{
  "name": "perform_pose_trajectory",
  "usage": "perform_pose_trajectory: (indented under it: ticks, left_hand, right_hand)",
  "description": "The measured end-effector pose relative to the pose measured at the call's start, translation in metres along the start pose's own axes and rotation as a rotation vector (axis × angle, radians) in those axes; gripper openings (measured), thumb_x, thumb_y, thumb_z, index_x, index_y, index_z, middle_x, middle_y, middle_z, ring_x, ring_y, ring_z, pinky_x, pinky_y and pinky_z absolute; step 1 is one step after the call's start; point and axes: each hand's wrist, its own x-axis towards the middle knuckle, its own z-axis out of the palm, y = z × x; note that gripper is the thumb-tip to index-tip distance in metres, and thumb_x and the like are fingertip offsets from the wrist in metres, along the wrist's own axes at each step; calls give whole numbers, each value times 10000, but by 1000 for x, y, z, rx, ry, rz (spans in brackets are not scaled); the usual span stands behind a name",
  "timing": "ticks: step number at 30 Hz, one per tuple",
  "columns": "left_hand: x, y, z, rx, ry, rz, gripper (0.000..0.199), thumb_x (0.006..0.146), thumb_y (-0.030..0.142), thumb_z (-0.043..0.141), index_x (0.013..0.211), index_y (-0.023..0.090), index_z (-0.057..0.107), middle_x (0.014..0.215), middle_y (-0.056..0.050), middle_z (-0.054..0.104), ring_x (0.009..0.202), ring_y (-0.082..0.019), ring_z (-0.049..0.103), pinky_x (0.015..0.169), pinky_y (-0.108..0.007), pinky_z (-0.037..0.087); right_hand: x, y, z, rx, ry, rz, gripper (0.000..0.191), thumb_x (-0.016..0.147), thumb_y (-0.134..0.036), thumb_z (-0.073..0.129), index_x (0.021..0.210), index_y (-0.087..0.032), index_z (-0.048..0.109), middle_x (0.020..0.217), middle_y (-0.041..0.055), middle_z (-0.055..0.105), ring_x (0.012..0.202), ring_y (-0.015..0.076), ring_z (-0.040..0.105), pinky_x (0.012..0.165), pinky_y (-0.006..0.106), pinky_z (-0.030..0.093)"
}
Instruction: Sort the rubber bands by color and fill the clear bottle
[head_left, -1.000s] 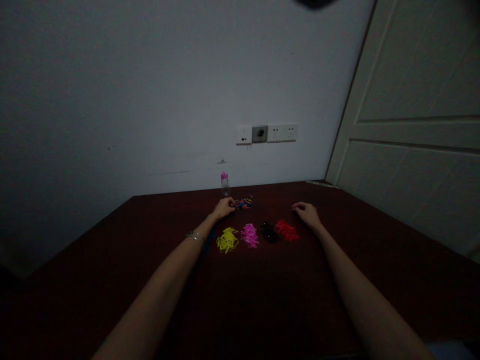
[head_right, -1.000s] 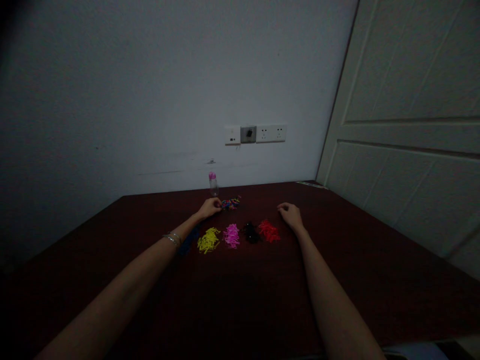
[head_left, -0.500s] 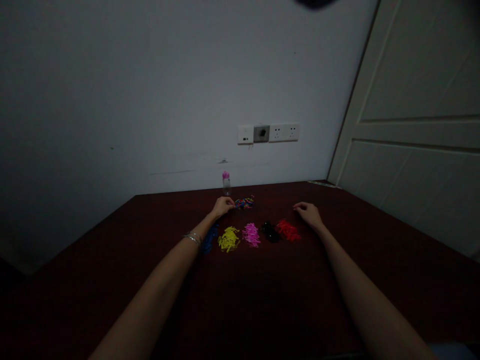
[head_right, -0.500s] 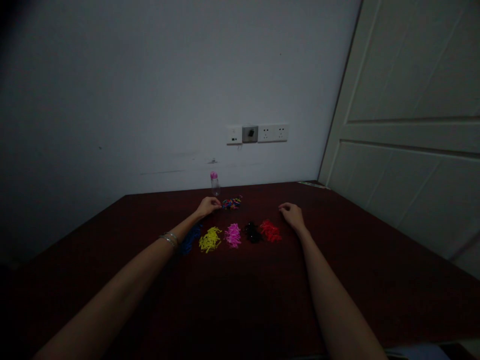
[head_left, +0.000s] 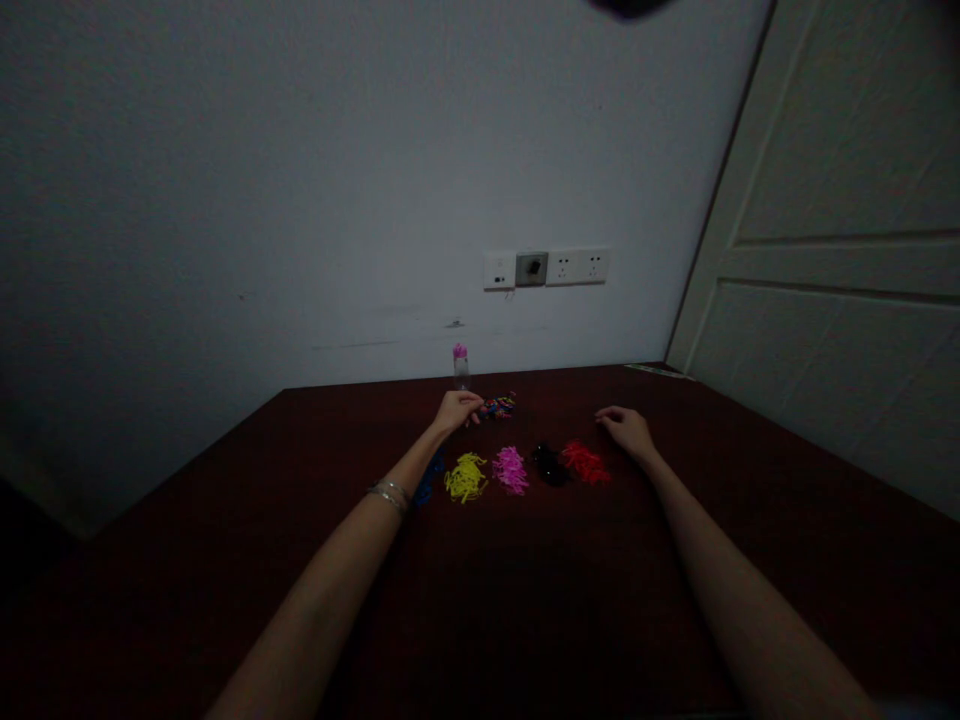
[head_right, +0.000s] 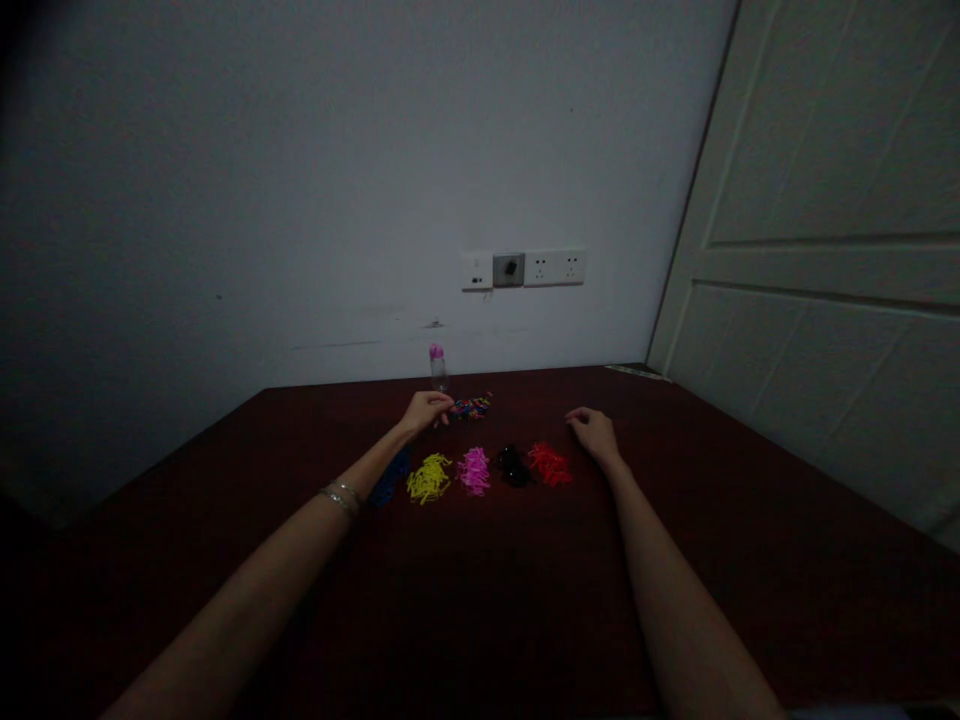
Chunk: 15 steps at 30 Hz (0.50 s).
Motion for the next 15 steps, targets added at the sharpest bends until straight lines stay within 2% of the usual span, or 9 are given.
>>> perform_pose_trajectory:
  ticks: [7, 15]
  left_hand:
    - [-15, 22, 20, -124, -78, -15, 221, 810, 238, 543, 932, 61, 594, 891, -139, 677, 523, -75, 595, 386, -131, 363]
    - [-22, 26, 26, -96, -138, 2, 171, 776, 164, 564, 906, 58, 597, 860, -129, 679, 526, -84, 603, 383, -133, 366]
  right_hand:
    - [0, 1, 1, -3, 4, 3, 223, 677, -258, 491, 763, -180, 681, 799, 50, 694, 769, 191, 626, 712, 280, 450]
    - [-2, -4, -2, -15, -7, 19, 210, 687, -246, 497, 768, -174, 677, 814, 60, 695, 789, 192, 628, 728, 276, 450]
